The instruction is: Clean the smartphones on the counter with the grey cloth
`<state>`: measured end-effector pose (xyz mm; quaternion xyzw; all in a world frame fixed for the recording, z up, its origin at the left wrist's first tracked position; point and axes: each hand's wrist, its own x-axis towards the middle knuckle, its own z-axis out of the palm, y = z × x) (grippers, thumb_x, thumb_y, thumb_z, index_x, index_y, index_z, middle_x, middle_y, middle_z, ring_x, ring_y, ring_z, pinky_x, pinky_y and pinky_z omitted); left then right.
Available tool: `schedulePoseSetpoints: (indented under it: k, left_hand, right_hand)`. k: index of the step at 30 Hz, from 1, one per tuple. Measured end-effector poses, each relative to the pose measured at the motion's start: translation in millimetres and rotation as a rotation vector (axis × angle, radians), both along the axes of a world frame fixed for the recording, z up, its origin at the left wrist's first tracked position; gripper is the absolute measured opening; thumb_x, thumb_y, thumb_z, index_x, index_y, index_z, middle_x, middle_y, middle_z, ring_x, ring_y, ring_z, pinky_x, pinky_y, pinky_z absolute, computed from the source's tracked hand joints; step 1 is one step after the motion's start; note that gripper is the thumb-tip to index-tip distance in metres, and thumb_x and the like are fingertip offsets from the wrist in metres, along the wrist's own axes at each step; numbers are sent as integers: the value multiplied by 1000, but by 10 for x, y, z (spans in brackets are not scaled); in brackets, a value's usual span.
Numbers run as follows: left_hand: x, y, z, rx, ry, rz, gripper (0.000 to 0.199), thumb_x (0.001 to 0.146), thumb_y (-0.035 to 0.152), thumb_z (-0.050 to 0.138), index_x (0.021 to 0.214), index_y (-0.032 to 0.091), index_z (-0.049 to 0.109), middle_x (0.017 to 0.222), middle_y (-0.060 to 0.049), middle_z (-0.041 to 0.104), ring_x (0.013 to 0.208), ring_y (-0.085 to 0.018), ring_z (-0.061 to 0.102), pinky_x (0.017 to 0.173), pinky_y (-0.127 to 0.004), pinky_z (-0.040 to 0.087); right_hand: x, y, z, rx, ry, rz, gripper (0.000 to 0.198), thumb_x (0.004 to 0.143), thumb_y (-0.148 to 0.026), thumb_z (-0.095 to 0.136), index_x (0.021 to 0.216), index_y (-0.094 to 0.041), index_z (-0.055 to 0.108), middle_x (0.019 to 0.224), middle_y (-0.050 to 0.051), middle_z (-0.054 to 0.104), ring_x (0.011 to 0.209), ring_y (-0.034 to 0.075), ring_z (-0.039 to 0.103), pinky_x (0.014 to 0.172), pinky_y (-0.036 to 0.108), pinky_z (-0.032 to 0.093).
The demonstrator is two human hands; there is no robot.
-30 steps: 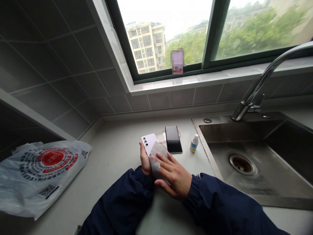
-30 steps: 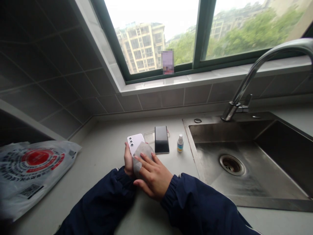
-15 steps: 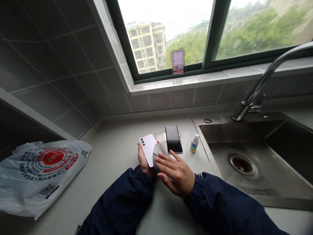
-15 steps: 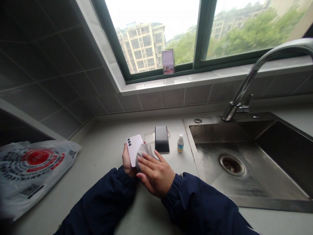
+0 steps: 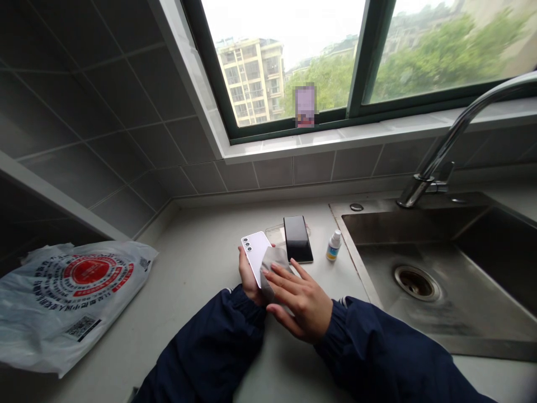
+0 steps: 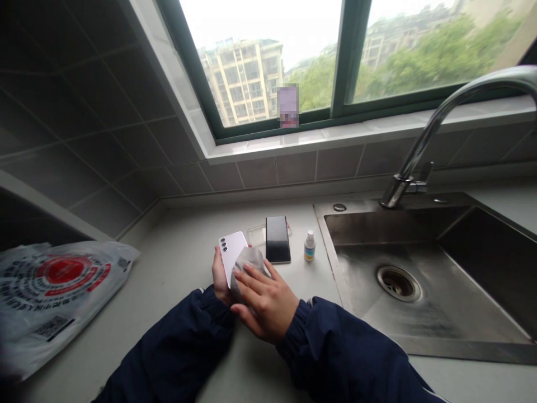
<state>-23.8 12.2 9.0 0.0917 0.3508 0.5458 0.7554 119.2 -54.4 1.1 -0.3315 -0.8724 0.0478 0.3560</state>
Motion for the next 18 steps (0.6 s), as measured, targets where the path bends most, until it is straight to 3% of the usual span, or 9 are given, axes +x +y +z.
schedulePoseSetpoints:
  k: [6, 11, 18]
  left_hand:
    - [34, -28, -37, -27, 60, -61, 80, 87, 78, 34, 96, 8, 73, 78, -17, 73, 72, -32, 71, 84, -50, 55]
    - [76, -35, 25, -1, -60, -144, 71, 91, 71, 39, 95, 7, 71, 79, -14, 72, 72, -26, 71, 91, -44, 54]
    - [126, -79, 29, 72, -152, -241, 62, 93, 65, 44, 100, 9, 71, 93, -15, 74, 101, -31, 70, 104, -44, 48]
  right_hand:
    - [-21, -24, 4, -50, -109, 26, 52, 103, -47, 43, 144, -14, 48, 155, 11, 43, 149, 27, 31, 126, 55, 6]
    - [-14, -13, 10, -65, -155, -16, 51, 103, -49, 42, 140, -16, 52, 162, 9, 31, 153, 27, 21, 126, 53, 7]
    - [-21, 5, -3, -69, -163, -90, 43, 103, -49, 41, 121, -15, 61, 165, 10, 21, 154, 29, 17, 124, 56, 12]
